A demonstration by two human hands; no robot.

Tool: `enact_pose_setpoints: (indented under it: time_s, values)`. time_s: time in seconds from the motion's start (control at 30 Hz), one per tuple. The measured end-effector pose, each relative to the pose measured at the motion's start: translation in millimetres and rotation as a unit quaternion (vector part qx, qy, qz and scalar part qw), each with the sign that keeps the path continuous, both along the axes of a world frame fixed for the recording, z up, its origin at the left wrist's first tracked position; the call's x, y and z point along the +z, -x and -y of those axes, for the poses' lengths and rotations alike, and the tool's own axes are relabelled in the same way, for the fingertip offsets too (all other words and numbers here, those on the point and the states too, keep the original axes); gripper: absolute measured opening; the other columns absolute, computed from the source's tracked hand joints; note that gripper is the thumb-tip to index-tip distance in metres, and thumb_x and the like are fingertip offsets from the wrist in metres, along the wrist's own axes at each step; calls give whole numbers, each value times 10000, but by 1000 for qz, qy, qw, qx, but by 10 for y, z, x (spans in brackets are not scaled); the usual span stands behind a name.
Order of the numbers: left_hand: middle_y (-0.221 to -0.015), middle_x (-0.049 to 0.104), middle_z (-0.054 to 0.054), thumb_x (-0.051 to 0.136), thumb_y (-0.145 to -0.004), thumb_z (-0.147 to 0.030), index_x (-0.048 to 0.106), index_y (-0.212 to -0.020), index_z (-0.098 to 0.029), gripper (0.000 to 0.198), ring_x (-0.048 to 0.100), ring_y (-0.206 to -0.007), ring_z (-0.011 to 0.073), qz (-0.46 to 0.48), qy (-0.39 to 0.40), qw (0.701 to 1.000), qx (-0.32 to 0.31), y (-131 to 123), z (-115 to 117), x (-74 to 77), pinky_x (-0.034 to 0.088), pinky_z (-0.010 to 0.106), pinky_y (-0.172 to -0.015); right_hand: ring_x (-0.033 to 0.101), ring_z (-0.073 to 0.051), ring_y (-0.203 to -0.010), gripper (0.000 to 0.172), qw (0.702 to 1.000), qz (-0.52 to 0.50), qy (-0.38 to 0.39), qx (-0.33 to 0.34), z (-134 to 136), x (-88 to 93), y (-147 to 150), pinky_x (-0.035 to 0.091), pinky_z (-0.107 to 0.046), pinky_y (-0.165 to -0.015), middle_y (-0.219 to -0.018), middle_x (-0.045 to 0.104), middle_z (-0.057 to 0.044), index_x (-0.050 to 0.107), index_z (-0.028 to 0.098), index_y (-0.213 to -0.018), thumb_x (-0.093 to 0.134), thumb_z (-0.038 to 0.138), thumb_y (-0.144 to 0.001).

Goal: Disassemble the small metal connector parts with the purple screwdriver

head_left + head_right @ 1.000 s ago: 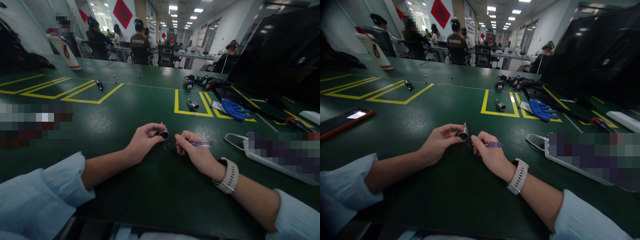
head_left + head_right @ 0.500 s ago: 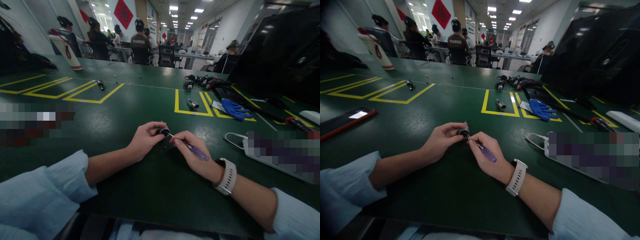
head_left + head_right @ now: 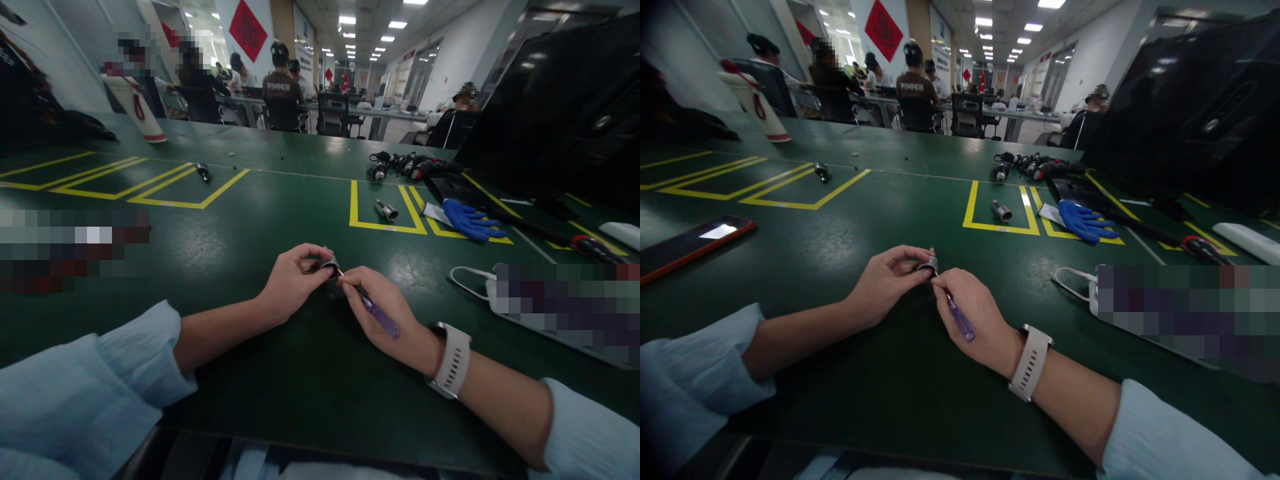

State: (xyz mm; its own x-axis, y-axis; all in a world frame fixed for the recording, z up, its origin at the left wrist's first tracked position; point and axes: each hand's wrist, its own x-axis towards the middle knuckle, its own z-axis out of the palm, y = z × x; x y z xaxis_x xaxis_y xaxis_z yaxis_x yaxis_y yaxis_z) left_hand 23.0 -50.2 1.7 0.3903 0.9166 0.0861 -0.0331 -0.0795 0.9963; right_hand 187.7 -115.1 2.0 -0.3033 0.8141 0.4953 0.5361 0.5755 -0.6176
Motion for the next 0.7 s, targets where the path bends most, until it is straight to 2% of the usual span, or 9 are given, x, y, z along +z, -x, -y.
enact_pose_setpoints:
  time_s: [0.17,0.43,0.6,0.7]
  values:
    - [-958,672,52,671,-705,-139,602,-908,-134,214,652,-927,192,2,-8,1000,0,-5,-3,0,518,369,-869,579,-158,-805,110,999,26,-31,-5,4,-26,11,467,-307,-759,-899,606,-60,515,184,-957,432,136,-904]
    - [-1005,659,57,672,-703,-140,606,-904,-136,212,647,-937,190,-1,-8,1000,2,-1,-8,-8,521,359,-862,581,-181,-816,124,997,62,-39,-8,24,-2,18,486,-338,-753,-920,606,-80,500,192,-972,432,122,-894]
    - [-1001,671,57,661,-677,-84,608,-916,-138,251,648,-950,196,7,8,1000,-2,-7,-3,22,514,372,-886,575,-161,-789,109,1000,18,2,11,21,13,6,477,-311,-741,-877,607,-59,523,188,-930,440,126,-895]
    - [-1071,660,65,662,-660,-66,617,-921,-144,276,638,-990,201,14,20,1000,-8,0,4,30,507,372,-907,580,-143,-758,106,999,-29,43,3,14,11,-17,474,-279,-699,-856,608,-35,546,197,-913,445,163,-909]
